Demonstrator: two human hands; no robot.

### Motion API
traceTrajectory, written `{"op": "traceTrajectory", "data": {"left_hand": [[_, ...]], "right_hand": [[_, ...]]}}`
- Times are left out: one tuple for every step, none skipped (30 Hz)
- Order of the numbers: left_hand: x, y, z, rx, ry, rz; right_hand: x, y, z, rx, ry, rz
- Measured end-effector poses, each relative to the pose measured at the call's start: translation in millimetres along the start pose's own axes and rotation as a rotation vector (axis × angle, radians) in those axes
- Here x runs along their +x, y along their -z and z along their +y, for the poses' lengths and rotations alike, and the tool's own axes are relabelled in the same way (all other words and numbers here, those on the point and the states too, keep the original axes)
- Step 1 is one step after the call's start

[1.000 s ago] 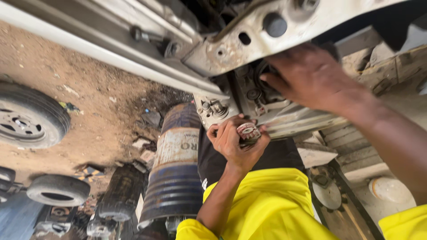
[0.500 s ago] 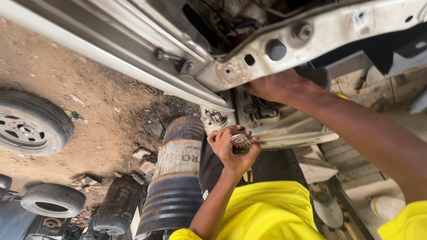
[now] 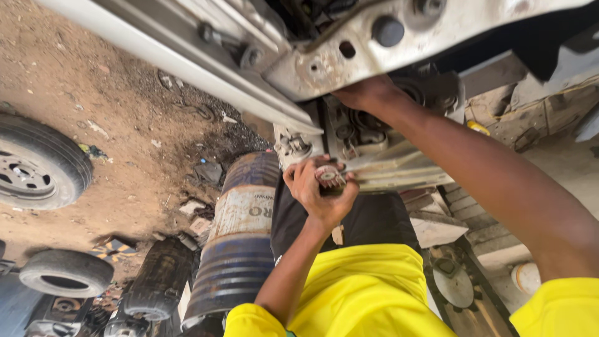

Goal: The person unbolts a headlight housing from the engine bay of a car using a socket wrench and removes the housing by hand.

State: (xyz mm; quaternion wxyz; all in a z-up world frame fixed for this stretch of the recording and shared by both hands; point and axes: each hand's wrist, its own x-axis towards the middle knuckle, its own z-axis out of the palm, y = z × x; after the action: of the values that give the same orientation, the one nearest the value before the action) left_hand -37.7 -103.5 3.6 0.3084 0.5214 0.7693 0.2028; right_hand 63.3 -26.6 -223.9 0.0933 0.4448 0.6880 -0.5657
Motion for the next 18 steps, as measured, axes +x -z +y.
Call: {"op": "traceTrajectory", "data": {"left_hand": [[0, -1, -1, -0.001, 0.0, 0.007], [-1, -1, -1, -0.002, 0.001, 0.014], [-2, -1, -1, 0.009, 0.007, 0.011], [-4, -1, 0, 0.021, 0.014, 0.008], [-3, -1, -1, 0.028, 0.014, 0.003], [-2, -2, -2, 0.029, 0.009, 0.005], [-3, -3, -2, 0.029, 0.012, 0.005], [-4, -4, -2, 0.03, 0.014, 0.006], [-6, -4, -3, 0.022, 0.016, 0.007], [-7, -3, -4, 0.015, 0.018, 0.009], [-7, -4, -5, 0.005, 0.019, 0.013], [-8, -4, -5, 0.003, 0.026, 0.003], [-7, -5, -5, 0.007, 0.033, 0.001], [-7, -4, -5, 0.01, 0.04, -0.001], [-7, -4, -4, 0.015, 0.029, 0.005], [-7, -5, -4, 0.02, 0.019, 0.011], [-7, -5, -3, 0.021, 0.008, 0.014], [-7, -5, -4, 0.021, 0.009, 0.011]], "right_hand": [[5, -3, 1, 0.024, 0.013, 0.002], [7, -6, -1, 0.048, 0.031, 0.008], [11, -6, -3, 0.072, 0.051, 0.021], [12, -4, -5, 0.098, 0.064, 0.028], [13, 1, -8, 0.124, 0.074, 0.045], [13, 8, -12, 0.169, 0.062, 0.047], [9, 15, -17, 0.226, 0.039, 0.033], [5, 24, -22, 0.29, -0.003, 0.009], [1, 33, -29, 0.348, -0.061, -0.005], [-1, 43, -36, 0.406, -0.119, -0.019], [-3, 53, -42, 0.46, -0.176, -0.031], [-7, 62, -47, 0.467, -0.22, -0.042], [-8, 69, -51, 0.472, -0.255, -0.056], [-9, 74, -55, 0.477, -0.289, -0.07], [-9, 76, -58, 0.477, -0.239, -0.047], [-8, 76, -58, 0.476, -0.188, -0.024], [-8, 74, -57, 0.474, -0.141, 0.001], [-8, 70, -57, 0.463, -0.157, 0.01]]}}
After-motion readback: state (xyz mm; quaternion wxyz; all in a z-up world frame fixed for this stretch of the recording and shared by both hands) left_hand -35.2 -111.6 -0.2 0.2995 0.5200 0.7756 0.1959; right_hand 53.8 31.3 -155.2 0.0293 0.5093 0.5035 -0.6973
